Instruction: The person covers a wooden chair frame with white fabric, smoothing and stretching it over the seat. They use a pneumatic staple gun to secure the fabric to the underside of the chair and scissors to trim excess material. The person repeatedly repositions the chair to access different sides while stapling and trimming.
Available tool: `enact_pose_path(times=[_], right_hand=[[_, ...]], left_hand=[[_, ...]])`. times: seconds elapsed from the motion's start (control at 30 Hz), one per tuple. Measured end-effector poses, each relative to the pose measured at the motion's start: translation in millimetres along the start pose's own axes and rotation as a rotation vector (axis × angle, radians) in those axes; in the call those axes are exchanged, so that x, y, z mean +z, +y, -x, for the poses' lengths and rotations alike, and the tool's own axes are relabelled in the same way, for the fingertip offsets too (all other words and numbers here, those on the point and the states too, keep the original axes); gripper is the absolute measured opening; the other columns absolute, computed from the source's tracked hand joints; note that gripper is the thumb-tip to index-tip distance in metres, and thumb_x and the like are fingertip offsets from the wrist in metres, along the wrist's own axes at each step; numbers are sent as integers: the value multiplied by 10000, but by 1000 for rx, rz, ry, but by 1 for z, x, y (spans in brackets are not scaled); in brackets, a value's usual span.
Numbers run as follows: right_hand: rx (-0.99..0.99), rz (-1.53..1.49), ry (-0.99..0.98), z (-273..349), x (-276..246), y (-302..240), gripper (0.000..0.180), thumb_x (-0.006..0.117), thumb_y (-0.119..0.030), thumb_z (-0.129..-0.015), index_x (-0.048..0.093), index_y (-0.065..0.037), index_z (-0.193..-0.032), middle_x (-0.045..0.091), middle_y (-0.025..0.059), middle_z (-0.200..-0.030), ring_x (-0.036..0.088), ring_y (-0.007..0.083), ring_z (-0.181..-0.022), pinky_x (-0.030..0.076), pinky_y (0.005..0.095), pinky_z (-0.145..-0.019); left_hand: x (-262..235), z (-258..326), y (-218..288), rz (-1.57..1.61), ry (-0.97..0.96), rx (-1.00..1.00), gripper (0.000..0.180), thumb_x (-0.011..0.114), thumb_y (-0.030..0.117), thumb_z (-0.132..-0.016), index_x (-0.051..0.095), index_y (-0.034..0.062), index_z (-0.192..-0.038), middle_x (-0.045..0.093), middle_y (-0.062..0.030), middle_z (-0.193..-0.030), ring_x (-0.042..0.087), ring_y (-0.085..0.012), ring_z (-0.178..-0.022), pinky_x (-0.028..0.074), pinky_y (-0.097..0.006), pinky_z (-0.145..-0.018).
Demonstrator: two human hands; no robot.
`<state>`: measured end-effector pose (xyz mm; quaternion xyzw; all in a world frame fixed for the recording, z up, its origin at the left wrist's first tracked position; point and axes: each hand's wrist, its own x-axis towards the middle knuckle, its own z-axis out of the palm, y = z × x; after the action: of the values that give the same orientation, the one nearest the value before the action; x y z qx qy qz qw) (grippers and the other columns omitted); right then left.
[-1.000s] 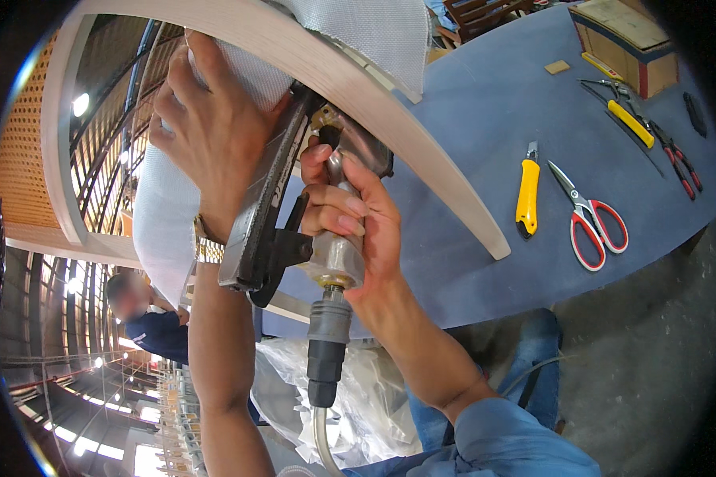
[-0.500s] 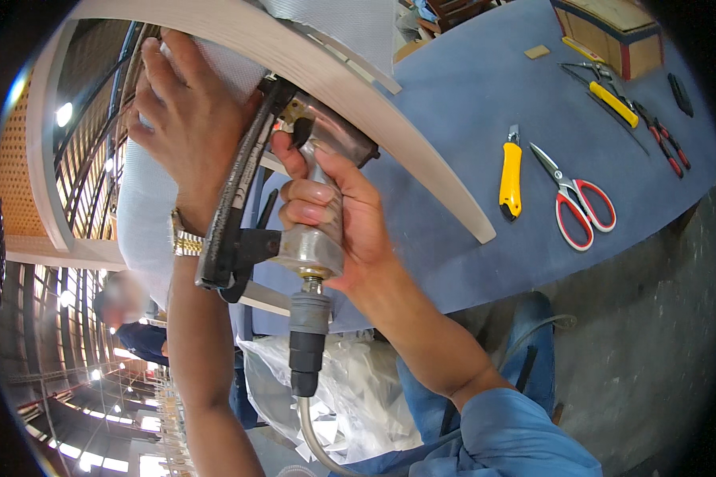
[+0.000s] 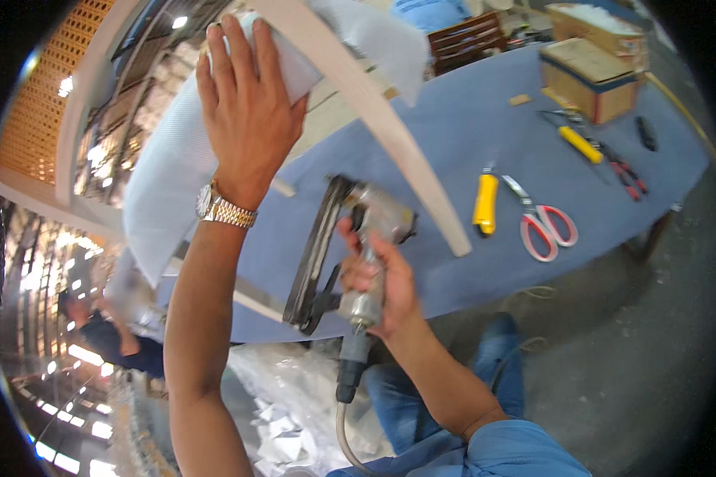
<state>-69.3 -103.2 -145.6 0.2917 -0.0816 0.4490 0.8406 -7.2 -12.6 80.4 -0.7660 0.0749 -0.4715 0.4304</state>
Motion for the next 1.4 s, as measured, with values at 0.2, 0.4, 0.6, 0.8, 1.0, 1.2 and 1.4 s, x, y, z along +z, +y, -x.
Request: enact_pose_path(times=[0.2,0.4,0.6,0.8,1.0,1.2,1.4], right_hand=[[-145,837,404,92,30,-15,364,620,-183,-1005,526,-10,-1311,648,96,-1256,565,95,-637,498,248,-521],[-363,2204,727,136,142,-92,311,679,-185,-964,641,-32,-1233,695,45,-930,565,64,-606,463,255,-527],[-414,3389,534,75,151,-220,466,716,-242,-892,570,41,-1232,653,276,-1103,615,450,-1055,491,496,-899],[-156,3566,563,26,103,-325,460,737,-171,-849,596,-4,-1254,633,233,-1211,589,443,-1167,486,494,-978],[-840,3165,141,-29,86,-199,241,650,-153,-953,675,21,-1119,706,175,-1044,694,294,-930,547,398,-839],[-582,2234,-38,-13,80,-46,245,598,-174,-1023,693,44,-1085,735,114,-912,684,152,-741,554,290,-705],[26,1769,-194,-94,32,96,369,606,-244,-1030,592,10,-1298,683,123,-1182,659,153,-907,531,306,-794]], left_hand=[[20,28,6,141,86,-133,861,753,354,-849,349,111,-1570,351,-110,-1629,327,-295,-1503,268,-513,-1206],[8,44,-17,-7,79,-331,1028,689,757,-738,415,183,-1545,462,-54,-1557,419,-239,-1437,273,-628,-1137],[18,49,-15,12,43,-391,1022,742,661,-717,442,62,-1488,483,-116,-1498,414,-295,-1417,273,-670,-1105],[19,43,-5,188,141,-422,1047,755,635,-661,470,1,-1443,462,-180,-1495,349,-366,-1446,246,-700,-1136],[7,55,-18,225,161,-430,943,772,548,-721,484,-12,-1423,469,-180,-1497,341,-356,-1457,233,-640,-1180],[-42,107,-54,453,384,-654,523,757,324,-845,646,79,-1293,575,-186,-1376,516,-361,-1308,370,-549,-1117],[-72,236,-139,581,366,-1325,431,637,273,-971,629,9,-1312,689,-196,-1011,662,-330,-933,515,-437,-808]])
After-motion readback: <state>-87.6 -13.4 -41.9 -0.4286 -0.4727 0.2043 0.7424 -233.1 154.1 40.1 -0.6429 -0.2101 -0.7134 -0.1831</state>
